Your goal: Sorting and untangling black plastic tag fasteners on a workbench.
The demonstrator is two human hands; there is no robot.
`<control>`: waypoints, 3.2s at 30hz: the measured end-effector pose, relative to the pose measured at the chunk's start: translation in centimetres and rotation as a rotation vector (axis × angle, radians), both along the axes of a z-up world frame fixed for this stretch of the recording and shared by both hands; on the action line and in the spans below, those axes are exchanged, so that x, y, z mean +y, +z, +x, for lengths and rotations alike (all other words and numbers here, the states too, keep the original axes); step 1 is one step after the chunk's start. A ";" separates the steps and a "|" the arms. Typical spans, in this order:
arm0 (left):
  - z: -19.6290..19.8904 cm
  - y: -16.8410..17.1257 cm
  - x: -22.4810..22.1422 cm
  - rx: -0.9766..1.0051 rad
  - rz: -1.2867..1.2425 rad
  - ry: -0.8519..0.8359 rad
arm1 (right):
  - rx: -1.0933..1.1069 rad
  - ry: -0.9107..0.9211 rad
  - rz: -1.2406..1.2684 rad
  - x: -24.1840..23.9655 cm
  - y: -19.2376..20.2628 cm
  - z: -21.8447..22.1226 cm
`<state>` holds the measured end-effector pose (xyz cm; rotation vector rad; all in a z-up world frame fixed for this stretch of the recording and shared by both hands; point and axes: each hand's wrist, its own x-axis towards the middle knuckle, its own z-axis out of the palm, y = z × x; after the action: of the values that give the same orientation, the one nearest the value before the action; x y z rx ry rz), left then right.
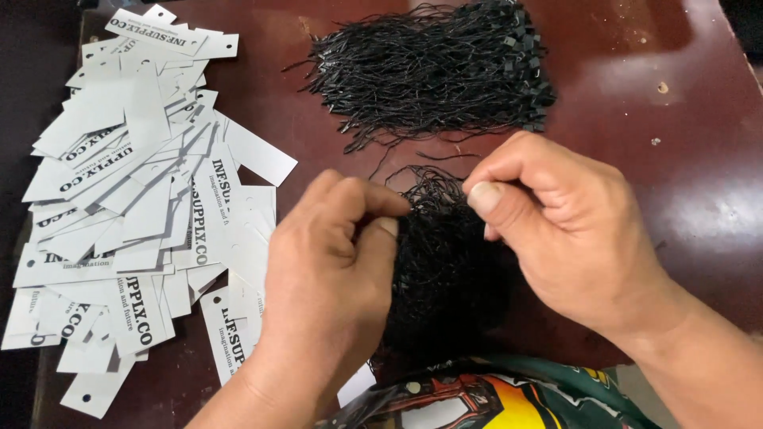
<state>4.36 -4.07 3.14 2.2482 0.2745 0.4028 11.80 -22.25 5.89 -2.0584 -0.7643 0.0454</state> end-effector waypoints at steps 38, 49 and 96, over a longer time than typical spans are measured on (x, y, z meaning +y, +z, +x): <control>2.3 2.7 1.8 0.413 -0.734 0.273 | 0.552 -0.524 0.620 -5.1 -5.7 6.5; 8.7 -2.3 4.1 0.103 -0.306 0.235 | 0.000 -0.514 0.162 -5.8 -7.8 12.1; 6.0 0.1 1.5 0.212 -0.186 0.215 | -0.134 0.266 -0.173 -3.7 -4.8 4.1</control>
<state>10.39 -2.53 3.20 2.0849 0.6421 0.2382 15.95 -26.00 1.05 -2.1242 -1.1490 0.1279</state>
